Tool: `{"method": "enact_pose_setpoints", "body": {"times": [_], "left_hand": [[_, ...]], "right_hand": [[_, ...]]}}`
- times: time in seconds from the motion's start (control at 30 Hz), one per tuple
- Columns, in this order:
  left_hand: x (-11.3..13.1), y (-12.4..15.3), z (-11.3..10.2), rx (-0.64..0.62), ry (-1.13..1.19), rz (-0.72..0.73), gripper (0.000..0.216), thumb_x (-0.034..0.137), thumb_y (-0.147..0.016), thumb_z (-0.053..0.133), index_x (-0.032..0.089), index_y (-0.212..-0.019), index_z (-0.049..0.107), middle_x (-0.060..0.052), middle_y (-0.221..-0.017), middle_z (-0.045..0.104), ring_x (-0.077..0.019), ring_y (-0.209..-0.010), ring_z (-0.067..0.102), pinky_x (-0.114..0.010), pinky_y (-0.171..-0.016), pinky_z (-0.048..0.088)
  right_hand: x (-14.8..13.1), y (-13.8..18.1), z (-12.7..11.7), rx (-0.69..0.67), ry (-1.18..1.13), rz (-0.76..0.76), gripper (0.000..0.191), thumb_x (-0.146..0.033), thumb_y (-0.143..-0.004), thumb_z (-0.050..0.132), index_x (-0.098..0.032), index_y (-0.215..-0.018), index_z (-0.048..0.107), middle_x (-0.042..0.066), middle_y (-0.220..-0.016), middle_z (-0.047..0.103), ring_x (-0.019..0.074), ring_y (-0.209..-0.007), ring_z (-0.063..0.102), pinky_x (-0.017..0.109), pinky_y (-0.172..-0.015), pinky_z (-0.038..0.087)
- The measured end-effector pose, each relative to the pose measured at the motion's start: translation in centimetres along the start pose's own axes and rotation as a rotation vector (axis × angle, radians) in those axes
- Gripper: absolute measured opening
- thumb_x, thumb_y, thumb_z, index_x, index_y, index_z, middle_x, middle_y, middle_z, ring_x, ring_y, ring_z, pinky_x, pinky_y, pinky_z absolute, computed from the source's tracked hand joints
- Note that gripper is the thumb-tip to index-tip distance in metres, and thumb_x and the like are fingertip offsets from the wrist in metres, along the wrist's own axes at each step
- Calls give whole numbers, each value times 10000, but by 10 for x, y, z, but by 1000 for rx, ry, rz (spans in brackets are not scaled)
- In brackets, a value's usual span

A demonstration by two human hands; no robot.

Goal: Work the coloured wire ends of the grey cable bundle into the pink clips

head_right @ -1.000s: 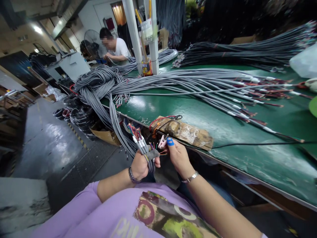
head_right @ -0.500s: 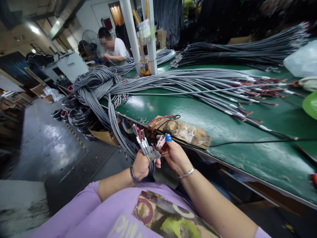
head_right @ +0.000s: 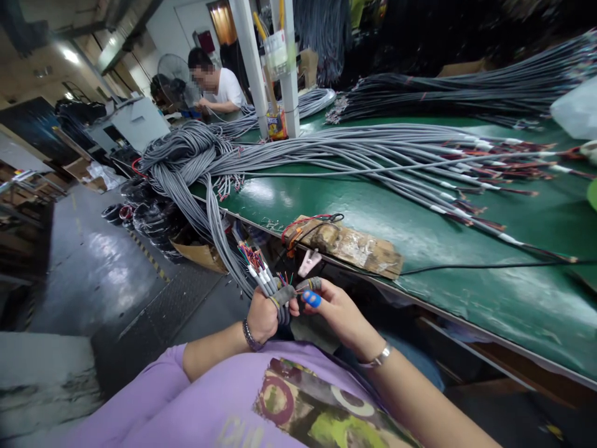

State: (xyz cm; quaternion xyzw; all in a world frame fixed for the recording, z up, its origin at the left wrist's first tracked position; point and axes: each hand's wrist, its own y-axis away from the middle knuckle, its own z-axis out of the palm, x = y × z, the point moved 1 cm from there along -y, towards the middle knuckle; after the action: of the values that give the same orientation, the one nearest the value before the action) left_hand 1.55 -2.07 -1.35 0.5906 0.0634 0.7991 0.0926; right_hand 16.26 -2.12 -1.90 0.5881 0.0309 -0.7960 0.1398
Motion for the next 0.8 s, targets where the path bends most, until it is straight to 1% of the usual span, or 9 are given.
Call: {"method": "enact_pose_setpoints", "body": {"times": [0.07,0.13,0.27,0.33,0.43,0.53,0.63,0.7,0.8], "left_hand": [[-2,0,0,3,-20,-11,471,544,-618,767,142,-525,540,-22,-468,564,-135,-484,581,-276,-561,528],[-4,0,-2,-25,-48,-15,480,560,-623,761,141,-530,546,-29,-484,579,-130,-470,572,-272,-550,521],[-6,2,-8,-136,-110,0,478,569,-648,745,139,-544,563,-38,-511,600,-119,-447,554,-259,-523,499],[-7,2,-11,-153,-118,12,465,560,-655,745,140,-553,572,-35,-511,601,-116,-440,546,-256,-512,487],[-4,2,-11,-99,-79,25,445,538,-669,742,138,-553,586,-28,-499,592,-109,-440,540,-240,-493,462],[2,0,-7,-1,7,31,430,513,-650,760,133,-544,589,-15,-480,575,-97,-427,526,-220,-463,436],[7,-2,-4,35,72,27,408,484,-631,774,134,-546,582,-4,-471,568,-93,-411,519,-217,-448,434],[9,-2,-3,32,92,23,401,472,-624,777,135,-546,574,2,-463,560,-90,-402,512,-215,-439,432],[13,-1,-2,29,107,12,408,476,-602,783,140,-548,557,12,-449,544,-83,-383,491,-206,-412,411]], "right_hand": [[-5,2,8,114,111,-89,338,-518,-698,756,-199,-699,644,14,-629,602,148,-593,524,299,-603,440],[-10,2,15,140,118,-110,355,-534,-704,739,-207,-651,612,3,-566,581,145,-542,510,299,-568,424],[-11,-4,24,27,29,-49,378,-546,-733,709,-214,-640,555,-5,-492,577,148,-464,523,297,-512,392],[-9,-7,24,2,33,-27,374,-545,-754,693,-210,-658,556,-4,-479,585,147,-455,529,290,-506,371],[-4,-10,21,47,76,-34,373,-539,-746,706,-201,-656,575,-7,-494,579,130,-471,505,279,-512,357],[-2,-9,16,122,120,-80,385,-536,-676,763,-190,-626,602,-7,-545,564,119,-509,465,275,-519,364],[2,-6,11,126,138,-81,370,-517,-648,789,-183,-628,632,-3,-567,557,124,-540,457,276,-529,372],[4,-4,7,123,95,-58,363,-505,-653,792,-185,-617,626,-10,-543,536,122,-538,450,272,-529,374],[8,-5,-1,122,-100,-11,371,-502,-687,771,-195,-595,583,-28,-521,488,112,-513,427,270,-529,404]]}}
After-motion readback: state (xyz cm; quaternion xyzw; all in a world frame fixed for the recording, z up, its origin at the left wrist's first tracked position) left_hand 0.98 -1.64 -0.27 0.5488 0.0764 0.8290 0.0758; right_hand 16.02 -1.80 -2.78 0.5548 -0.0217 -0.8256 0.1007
